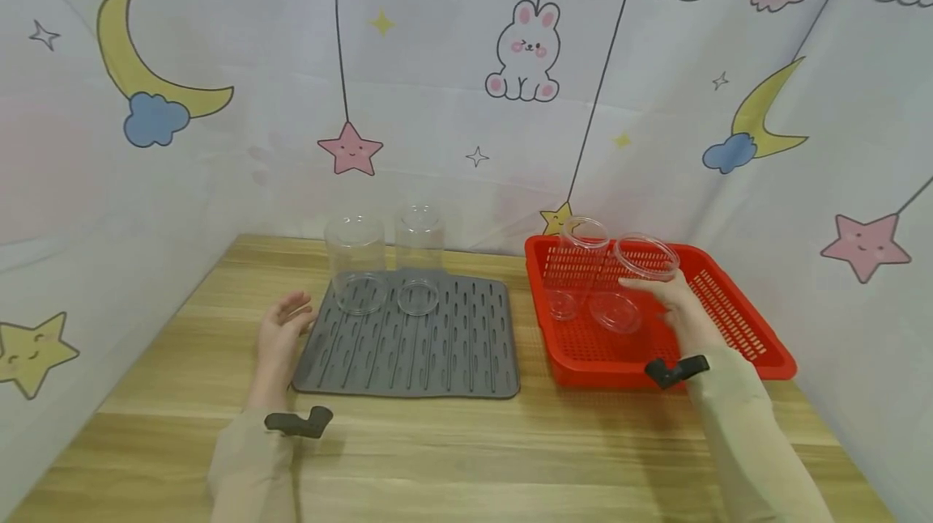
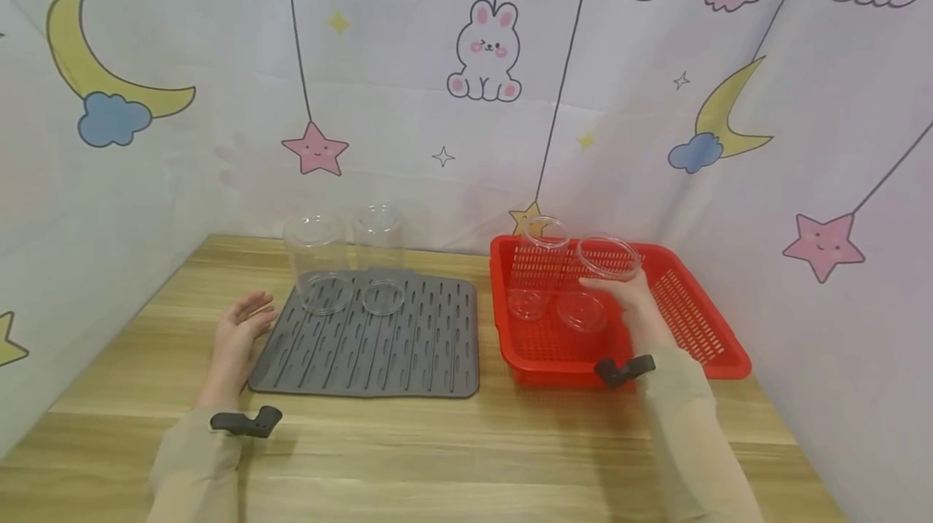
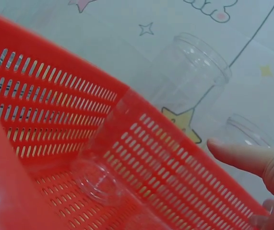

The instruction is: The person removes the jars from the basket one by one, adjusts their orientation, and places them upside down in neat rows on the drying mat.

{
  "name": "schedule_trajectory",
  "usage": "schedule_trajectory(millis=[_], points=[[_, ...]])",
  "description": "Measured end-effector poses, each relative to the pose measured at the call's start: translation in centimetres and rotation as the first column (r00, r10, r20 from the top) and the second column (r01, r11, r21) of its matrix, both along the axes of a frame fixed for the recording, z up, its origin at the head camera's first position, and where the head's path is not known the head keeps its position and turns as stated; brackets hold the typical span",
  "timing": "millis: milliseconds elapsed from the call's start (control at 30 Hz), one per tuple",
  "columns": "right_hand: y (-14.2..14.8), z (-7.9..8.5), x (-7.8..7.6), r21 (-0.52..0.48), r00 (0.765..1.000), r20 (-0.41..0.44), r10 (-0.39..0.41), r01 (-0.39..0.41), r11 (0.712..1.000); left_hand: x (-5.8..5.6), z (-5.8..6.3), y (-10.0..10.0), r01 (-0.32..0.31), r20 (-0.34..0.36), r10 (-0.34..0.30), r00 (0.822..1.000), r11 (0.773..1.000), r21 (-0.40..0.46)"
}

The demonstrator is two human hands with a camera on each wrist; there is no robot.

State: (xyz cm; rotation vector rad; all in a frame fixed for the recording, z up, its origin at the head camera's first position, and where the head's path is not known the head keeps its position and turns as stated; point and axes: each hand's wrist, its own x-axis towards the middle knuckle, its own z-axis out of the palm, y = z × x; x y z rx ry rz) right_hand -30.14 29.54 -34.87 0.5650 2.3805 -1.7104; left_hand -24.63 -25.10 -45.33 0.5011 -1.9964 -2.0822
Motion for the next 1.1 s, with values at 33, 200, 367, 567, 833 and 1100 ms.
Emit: schedule_trajectory(millis=[33, 200, 367, 567, 833, 1100], points=[[0.0, -0.1, 0.0, -0.002, 1.000, -0.002, -0.002, 0.002, 1.000, 0.0, 0.0, 0.0, 0.003, 0.001, -0.003, 1.000, 1.000, -0.001], [0.0, -0.1, -0.1, -0.010, 1.000, -0.026, -0.010, 0.010, 1.000, 0.1, 0.0, 0.0, 0.003, -0.002, -0.003, 1.000, 1.000, -0.001], [-0.1, 0.1, 0.5, -0.022, 0.999, -0.042, -0.001, 0.001, 1.000, 0.1, -0.1, 0.0, -0.001, 0.001, 0.001, 1.000, 1.000, 0.013], [0.0, 0.4, 1.0, -0.032, 0.998, -0.031, -0.055, 0.054, 0.998, 0.2, 0.3, 0.0, 0.025, -0.026, -0.024, 0.999, 0.998, 0.055], [0.2, 1.2, 1.4, -0.020, 0.978, -0.161, -0.132, 0.131, 0.991, 0.9, 1.6, 0.0, 0.117, -0.158, -0.093, 0.983, 0.982, 0.149], [-0.8, 2.8, 1.9, -0.039, 0.946, -0.264, -0.186, 0.182, 0.982, 1.5, 4.2, 0.6, 0.187, -0.370, -0.109, 0.923, 0.966, 0.181]])
